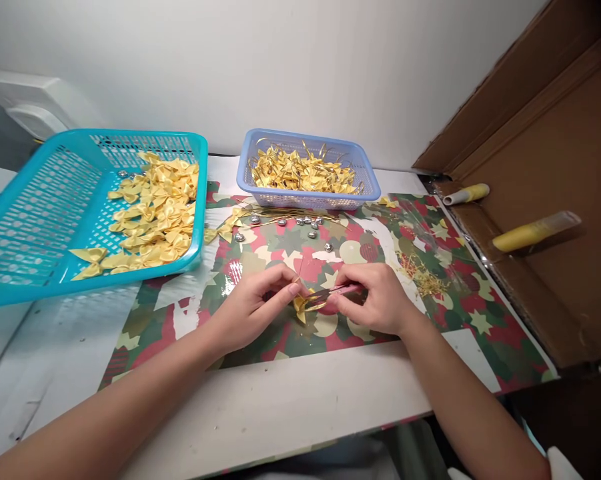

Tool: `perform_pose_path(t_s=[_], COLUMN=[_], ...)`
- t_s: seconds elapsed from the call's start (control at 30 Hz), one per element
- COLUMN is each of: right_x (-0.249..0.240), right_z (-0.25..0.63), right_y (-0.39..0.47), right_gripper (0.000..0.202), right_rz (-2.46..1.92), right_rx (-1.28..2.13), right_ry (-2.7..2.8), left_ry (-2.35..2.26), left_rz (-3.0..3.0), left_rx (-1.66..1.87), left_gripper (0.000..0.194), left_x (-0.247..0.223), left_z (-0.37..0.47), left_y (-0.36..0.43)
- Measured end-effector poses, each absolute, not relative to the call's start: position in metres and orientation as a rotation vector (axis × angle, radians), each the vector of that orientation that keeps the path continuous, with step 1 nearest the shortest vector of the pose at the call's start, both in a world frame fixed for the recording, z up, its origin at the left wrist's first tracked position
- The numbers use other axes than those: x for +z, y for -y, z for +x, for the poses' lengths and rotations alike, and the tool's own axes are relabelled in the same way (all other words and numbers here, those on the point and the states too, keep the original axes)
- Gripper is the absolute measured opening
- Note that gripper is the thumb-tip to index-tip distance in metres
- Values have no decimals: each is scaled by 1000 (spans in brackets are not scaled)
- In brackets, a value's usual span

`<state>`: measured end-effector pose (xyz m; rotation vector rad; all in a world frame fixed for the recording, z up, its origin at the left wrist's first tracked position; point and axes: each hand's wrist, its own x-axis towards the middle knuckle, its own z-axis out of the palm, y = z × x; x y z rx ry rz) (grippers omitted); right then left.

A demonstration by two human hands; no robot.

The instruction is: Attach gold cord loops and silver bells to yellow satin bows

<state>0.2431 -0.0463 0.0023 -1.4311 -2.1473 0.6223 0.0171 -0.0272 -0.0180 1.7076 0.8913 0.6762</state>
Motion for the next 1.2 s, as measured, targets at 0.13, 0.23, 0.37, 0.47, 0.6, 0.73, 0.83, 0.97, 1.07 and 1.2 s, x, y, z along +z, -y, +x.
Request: perform_pose_path(t_s=[0.13,0.23,0.37,0.47,0.6,0.73,0.83,0.97,1.07,1.2], right_x=[1,1,1,-1,-5,-6,-5,-6,-7,-6], right_z=[241,241,241,241,239,238,237,237,236,239], right_y=[47,47,47,48,49,48,47,47,47,47], right_gripper=[19,19,20,21,22,22,22,23,24,24], right_rz=[-1432,-1450,-1462,-1464,-1430,-1405,-1395,-1387,-1390,-1392], right_rx=[549,509,487,482,492,487,477,459,446,445], right_ry=[2205,2216,2211,2204,2196,2192,2190,2188,2190,2160], left_ry=[-908,-917,-917,-911,-899,-892,-894,-901,-909,-901], left_rz=[1700,1702,1703,1699,1681,1673,1676,1677,1684,1705], left_rx=[674,682,692,689,687,679,679,683,687,701], left_gripper=[25,25,25,25,24,24,24,24,24,23], left_x=[-19,-19,-18,-19,-19,-20,-20,-21,-21,-20], left_z=[17,17,17,17,17,18,18,17,17,19], left_y=[27,27,27,27,27,27,27,28,28,28])
